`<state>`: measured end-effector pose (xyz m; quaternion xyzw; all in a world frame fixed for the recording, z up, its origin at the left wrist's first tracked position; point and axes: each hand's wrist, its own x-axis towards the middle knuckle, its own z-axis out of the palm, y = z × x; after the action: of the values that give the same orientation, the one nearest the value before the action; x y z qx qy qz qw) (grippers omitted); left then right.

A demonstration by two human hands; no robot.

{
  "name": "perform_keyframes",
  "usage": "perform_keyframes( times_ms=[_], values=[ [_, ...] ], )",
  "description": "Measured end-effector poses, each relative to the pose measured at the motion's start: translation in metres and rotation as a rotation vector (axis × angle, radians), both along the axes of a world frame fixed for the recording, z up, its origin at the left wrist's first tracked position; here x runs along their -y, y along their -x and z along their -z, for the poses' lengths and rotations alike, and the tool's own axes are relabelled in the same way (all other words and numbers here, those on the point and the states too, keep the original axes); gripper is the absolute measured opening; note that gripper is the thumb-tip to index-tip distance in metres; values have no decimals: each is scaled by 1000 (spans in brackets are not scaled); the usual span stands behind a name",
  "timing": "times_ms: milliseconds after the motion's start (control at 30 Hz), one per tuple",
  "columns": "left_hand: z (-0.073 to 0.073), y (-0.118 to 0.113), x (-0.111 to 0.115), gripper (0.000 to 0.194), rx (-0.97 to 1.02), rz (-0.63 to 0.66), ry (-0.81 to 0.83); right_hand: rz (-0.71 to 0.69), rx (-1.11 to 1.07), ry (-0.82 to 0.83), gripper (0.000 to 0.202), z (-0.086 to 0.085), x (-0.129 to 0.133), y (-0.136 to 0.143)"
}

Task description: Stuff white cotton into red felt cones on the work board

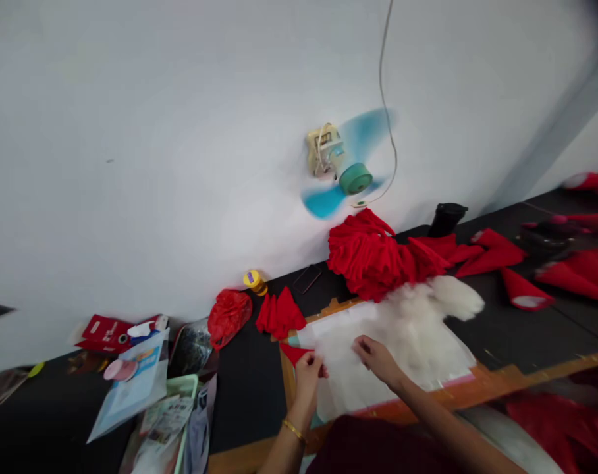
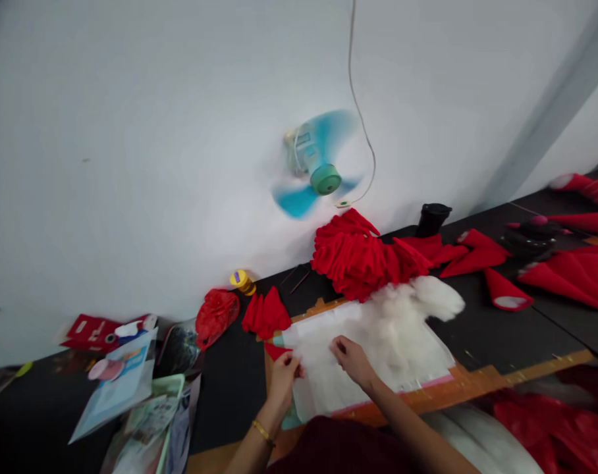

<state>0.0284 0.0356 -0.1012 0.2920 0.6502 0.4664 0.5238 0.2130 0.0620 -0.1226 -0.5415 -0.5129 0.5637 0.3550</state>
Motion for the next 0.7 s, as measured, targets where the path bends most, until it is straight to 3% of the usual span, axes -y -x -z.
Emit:
perform_keyframes(
  times_ms=[67, 200, 300, 433, 500, 633, 700],
  values=[
    [-3, 13, 2, 33, 2, -4, 0, -58, -84, 43, 29, -13, 1, 11],
    [-6, 17, -1, 24, -2, 18, -20, -147, -274, 103, 35, -32, 4, 47],
    [-11, 27, -4, 20, -10, 38, -29, -20, -202, 85, 32, -27, 2, 58],
    [-19, 55, -6, 20, -28, 41, -21, 163, -108, 76, 33, -16, 2, 52],
    [-19, 62, -6, 19, -39, 59, -18, 147, -156, 76, 34, -17, 7, 58],
    [-15, 59, -7, 11, -72, 120, -45, -44, -263, 103, 38, -25, 15, 82],
    [-14, 59, -7, 11, -75, 141, -52, 7, -228, 91, 31, -26, 14, 86]
  ],
)
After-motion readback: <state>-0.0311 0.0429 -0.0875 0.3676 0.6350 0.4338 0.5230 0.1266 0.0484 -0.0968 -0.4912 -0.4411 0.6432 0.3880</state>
